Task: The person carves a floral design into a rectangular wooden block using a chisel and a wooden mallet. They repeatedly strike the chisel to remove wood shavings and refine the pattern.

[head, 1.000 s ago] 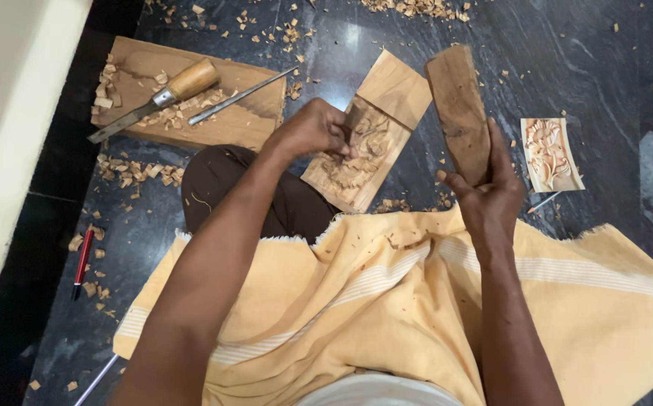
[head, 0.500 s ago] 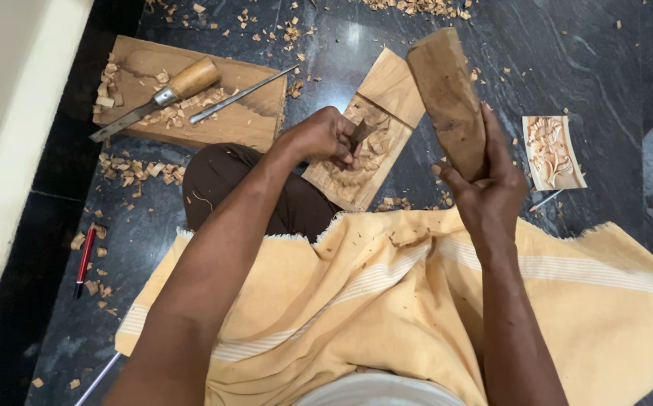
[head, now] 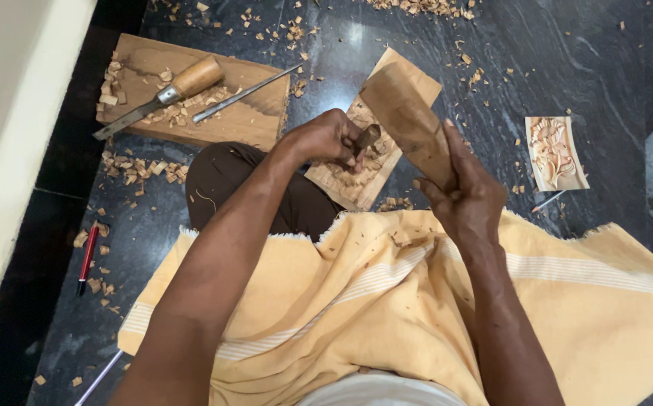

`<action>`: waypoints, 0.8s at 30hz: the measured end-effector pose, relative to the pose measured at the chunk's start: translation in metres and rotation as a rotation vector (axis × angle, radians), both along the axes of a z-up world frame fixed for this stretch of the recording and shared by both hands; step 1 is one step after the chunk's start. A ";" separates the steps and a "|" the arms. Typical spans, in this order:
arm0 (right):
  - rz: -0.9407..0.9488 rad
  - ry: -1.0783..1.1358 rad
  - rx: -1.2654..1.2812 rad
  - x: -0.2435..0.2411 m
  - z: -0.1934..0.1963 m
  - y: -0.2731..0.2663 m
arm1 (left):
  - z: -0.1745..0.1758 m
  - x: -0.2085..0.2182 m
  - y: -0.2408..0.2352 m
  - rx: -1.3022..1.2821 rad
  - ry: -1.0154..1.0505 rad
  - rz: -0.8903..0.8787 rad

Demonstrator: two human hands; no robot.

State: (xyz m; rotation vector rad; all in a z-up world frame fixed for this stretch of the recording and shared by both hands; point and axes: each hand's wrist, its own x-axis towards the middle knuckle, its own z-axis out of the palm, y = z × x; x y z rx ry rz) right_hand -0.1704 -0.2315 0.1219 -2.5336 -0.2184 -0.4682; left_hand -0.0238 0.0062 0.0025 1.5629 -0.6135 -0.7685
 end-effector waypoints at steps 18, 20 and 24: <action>-0.358 0.431 0.706 0.079 -0.095 -0.045 | 0.024 0.000 0.056 -0.593 0.239 0.931; -0.371 0.368 0.577 0.100 -0.096 -0.040 | 0.023 -0.003 0.051 -0.548 0.257 0.944; -0.491 0.514 0.590 0.118 -0.106 -0.040 | 0.031 -0.013 0.042 -0.442 0.258 1.042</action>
